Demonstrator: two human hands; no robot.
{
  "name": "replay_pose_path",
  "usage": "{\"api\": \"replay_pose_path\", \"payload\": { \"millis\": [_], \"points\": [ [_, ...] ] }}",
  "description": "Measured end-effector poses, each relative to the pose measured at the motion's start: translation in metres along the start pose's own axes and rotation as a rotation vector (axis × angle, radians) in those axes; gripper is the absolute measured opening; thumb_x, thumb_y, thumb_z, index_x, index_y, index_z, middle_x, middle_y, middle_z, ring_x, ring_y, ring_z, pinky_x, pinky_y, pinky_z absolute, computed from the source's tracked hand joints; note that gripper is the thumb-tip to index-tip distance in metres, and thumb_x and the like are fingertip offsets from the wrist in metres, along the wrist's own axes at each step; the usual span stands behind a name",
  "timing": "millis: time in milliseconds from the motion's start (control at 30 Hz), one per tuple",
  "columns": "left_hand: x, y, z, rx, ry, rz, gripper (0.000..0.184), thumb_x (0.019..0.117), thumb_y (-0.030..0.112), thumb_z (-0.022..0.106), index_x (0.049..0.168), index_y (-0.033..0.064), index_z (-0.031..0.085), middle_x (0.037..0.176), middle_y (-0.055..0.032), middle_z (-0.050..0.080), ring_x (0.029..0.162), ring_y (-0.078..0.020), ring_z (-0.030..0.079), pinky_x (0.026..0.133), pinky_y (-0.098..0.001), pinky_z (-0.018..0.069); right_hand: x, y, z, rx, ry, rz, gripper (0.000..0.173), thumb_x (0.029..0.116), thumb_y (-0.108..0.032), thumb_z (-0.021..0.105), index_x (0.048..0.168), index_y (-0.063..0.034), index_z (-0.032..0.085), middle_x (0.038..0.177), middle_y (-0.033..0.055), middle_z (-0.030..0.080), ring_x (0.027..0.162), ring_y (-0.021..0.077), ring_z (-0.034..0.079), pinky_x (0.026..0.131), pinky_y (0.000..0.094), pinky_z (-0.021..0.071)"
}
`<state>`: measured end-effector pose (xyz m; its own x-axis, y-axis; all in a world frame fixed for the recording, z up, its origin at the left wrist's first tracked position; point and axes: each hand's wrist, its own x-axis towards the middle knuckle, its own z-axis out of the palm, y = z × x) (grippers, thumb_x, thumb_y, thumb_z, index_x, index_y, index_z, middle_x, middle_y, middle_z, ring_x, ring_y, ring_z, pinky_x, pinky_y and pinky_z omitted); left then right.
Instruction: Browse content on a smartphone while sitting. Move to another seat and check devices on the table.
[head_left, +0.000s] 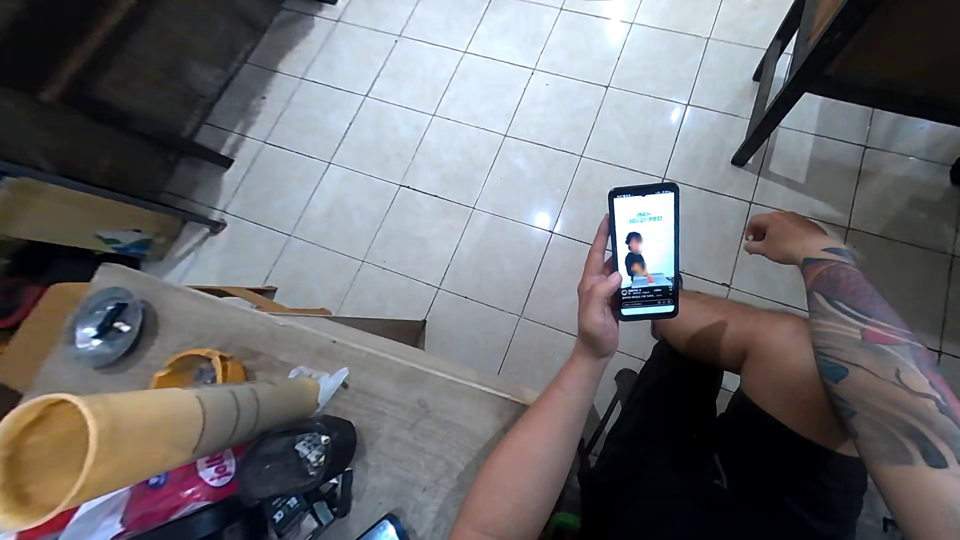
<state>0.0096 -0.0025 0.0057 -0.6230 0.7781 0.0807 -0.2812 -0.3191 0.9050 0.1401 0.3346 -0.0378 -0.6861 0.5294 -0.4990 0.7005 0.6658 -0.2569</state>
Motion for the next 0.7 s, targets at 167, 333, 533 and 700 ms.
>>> {"api": "replay_pose_path", "payload": {
  "millis": [167,333,533,700],
  "points": [
    [0.0004,-0.0003,0.0000,0.012,-0.010,0.022,0.066,0.0996,0.033,0.035,0.164,0.0322,0.020,0.144,-0.0121,0.055,0.112,-0.0232,0.066,0.084,-0.0440,0.0591,-0.0002,-0.0006,-0.0006,-0.039,-0.020,0.025,0.011,0.0921,-0.018,0.075,0.097,-0.0081,0.072,0.093,0.0183,0.071,0.092,0.0408,0.068,0.079,0.0670,0.0514],
    [-0.0002,0.0007,0.0000,0.013,-0.021,0.020,0.065,0.1006,0.034,0.033,0.164,0.0320,0.018,0.145,-0.0125,0.054,0.114,-0.0241,0.065,0.085,-0.0450,0.0591,0.0017,0.0019,0.0022,-0.022,-0.027,0.010,0.011,0.0952,-0.017,0.071,0.102,-0.0077,0.072,0.093,0.0182,0.072,0.091,0.0404,0.069,0.079,0.0669,0.0518],
    [-0.0001,0.0011,0.0002,-0.001,-0.030,0.027,0.065,0.1011,0.034,0.033,0.164,0.0319,0.017,0.146,-0.0123,0.054,0.114,-0.0242,0.065,0.086,-0.0449,0.0591,0.0017,-0.0001,0.0016,-0.037,-0.033,0.044,0.016,0.1002,-0.013,0.062,0.113,-0.0096,0.071,0.101,0.0220,0.072,0.098,0.0458,0.068,0.083,0.0700,0.0506],
    [-0.0005,0.0017,0.0008,0.015,-0.026,0.022,0.065,0.1014,0.037,0.033,0.164,0.0313,0.016,0.148,-0.0128,0.052,0.116,-0.0253,0.065,0.086,-0.0464,0.0590,-0.0018,-0.0045,-0.0008,-0.032,-0.021,0.044,0.023,0.1016,-0.008,0.057,0.112,-0.0144,0.076,0.110,0.0204,0.073,0.105,0.0453,0.067,0.087,0.0708,0.0493]
  ]
}}
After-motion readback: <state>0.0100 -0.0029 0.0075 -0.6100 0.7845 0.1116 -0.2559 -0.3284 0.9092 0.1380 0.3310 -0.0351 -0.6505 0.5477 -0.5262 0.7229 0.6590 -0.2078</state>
